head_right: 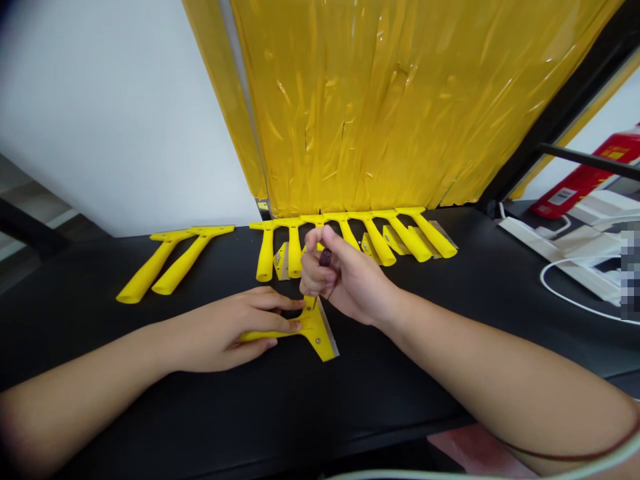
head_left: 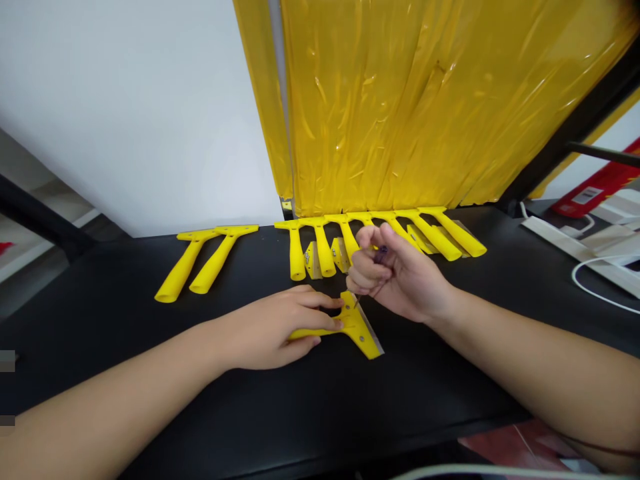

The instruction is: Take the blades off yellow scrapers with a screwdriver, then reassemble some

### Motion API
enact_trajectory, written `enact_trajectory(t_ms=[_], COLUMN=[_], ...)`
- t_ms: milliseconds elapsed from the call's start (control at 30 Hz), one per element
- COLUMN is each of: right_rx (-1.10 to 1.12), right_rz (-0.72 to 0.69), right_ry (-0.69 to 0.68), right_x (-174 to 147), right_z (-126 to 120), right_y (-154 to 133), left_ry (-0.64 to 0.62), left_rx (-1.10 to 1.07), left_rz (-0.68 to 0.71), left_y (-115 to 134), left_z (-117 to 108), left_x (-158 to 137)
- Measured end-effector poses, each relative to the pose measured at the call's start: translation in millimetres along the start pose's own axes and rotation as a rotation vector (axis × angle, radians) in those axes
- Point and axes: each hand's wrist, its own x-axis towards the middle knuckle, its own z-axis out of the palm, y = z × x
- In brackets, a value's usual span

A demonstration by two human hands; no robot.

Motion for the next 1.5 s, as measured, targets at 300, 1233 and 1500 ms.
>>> enact_trajectory(t_ms=[300,1233,1500], right_rx=[0.036,-0.628,-0.620], right_rz=[0.074,-0.426,-0.395], right_ry=[-0.081,0.043,0.036], right_x=[-27.3,-41.3,-42.6], right_z=[-3.1,-7.8,-4.3], right_y=[6.1,12.1,7.4], left_ry=[-0.005,-0.005,-0.003], left_rx=[-0.014,-0.031,-0.029], left_rz=[-0.007,-0.008,0.002], left_y=[-0.7,0.0,1.5], left_z=[0.1,-1.0,-2.6], left_x=[0.8,2.0,1.9])
